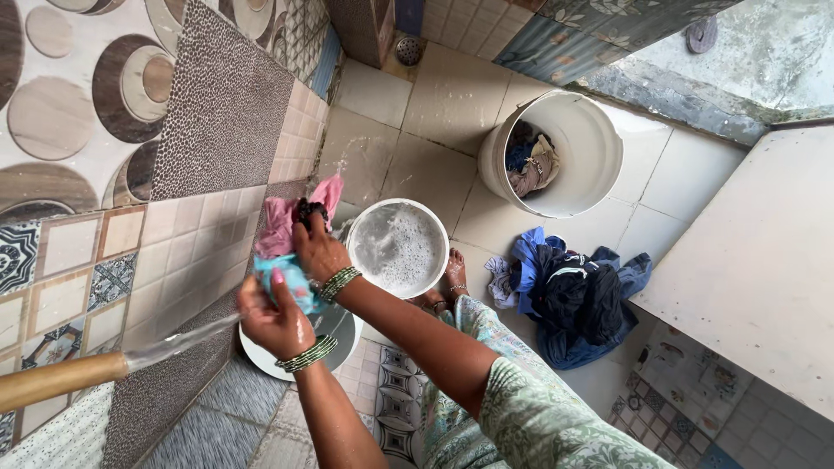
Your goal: The person washes several items of clothing by hand in buckets of soapy water, scrubbing them and rinsing them under a running hose.
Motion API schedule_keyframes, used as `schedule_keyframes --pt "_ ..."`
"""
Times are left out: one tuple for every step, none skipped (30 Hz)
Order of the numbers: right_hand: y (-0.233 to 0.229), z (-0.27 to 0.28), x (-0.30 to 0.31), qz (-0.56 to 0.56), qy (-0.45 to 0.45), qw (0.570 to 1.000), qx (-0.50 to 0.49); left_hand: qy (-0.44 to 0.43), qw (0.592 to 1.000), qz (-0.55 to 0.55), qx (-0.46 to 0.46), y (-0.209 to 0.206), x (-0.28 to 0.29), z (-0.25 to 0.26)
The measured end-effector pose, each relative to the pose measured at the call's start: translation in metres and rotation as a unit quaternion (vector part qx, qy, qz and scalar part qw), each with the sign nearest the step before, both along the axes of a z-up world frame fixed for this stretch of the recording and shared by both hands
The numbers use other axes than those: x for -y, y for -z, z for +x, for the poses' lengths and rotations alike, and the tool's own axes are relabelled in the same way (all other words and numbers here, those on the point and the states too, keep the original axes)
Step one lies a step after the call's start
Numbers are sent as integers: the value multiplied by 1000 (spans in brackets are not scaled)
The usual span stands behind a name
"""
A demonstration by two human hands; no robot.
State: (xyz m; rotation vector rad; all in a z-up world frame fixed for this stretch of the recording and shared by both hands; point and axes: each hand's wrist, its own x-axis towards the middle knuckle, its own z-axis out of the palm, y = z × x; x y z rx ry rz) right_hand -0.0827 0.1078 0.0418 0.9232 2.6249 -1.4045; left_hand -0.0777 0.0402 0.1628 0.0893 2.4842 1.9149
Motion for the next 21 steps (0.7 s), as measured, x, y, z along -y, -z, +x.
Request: schedule_keyframes --pt "-2 -1 2 -1 -2 1000 0 -7 999 32 -8 0 6 -5" --pt "-7 -2 4 27 -4 1000 -10 -15 998 65 -17 4 13 -8" --pt "-14 -3 8 53 -5 998 -18 -15 998 62 -16 12 24 -12" --pt "-24 -6 13 50 -6 999 -17 -8 997 -21 -69 23 41 -20" --pt "-36 -9 20 42 4 999 -19 2 988 -102 -119 38 59 -27" --pt "-50 -9 25 34 15 999 -21 2 988 -104 -118 55 78 -30" --pt "-63 -9 25 35 16 999 -21 14 990 -117 -79 75 94 -34" --pt "-77 -9 25 -8 2 999 -44 26 990 -131 -40 96 109 -37" --pt "-92 -8 25 -52 -11 996 -67 28 990 -130 -40 114 123 -40" --pt "-105 -5 24 -52 -9 996 -68 27 991 -124 -27 130 134 -43" --pt "-115 1 21 -50 -30 996 -71 27 993 -114 0 143 142 -46" --pt "-124 6 17 -49 -51 995 -74 23 994 -92 47 153 147 -49" --pt "-130 11 13 -48 -49 995 -72 16 994 -70 86 160 149 -52" --pt "-133 15 11 -8 -38 991 -124 10 991 -45 122 165 147 -52" --pt "-135 20 10 30 -30 983 -176 8 989 -20 148 168 141 -51" --pt "-132 23 8 31 -29 984 -175 6 985 5 173 169 133 -49" --pt "-125 25 6 -15 -33 991 -131 -1 980 32 196 168 124 -47" --pt "-115 26 6 -61 -37 994 -87 -5 975 61 214 166 112 -44" --pt "-101 27 6 -71 -9 994 -83 -16 969 88 230 161 102 -40" --pt "-84 27 6 -80 20 994 -78 -14 964 111 240 157 88 -37" --pt "-66 29 4 -135 50 986 -84 -13 963 129 237 150 77 -33"
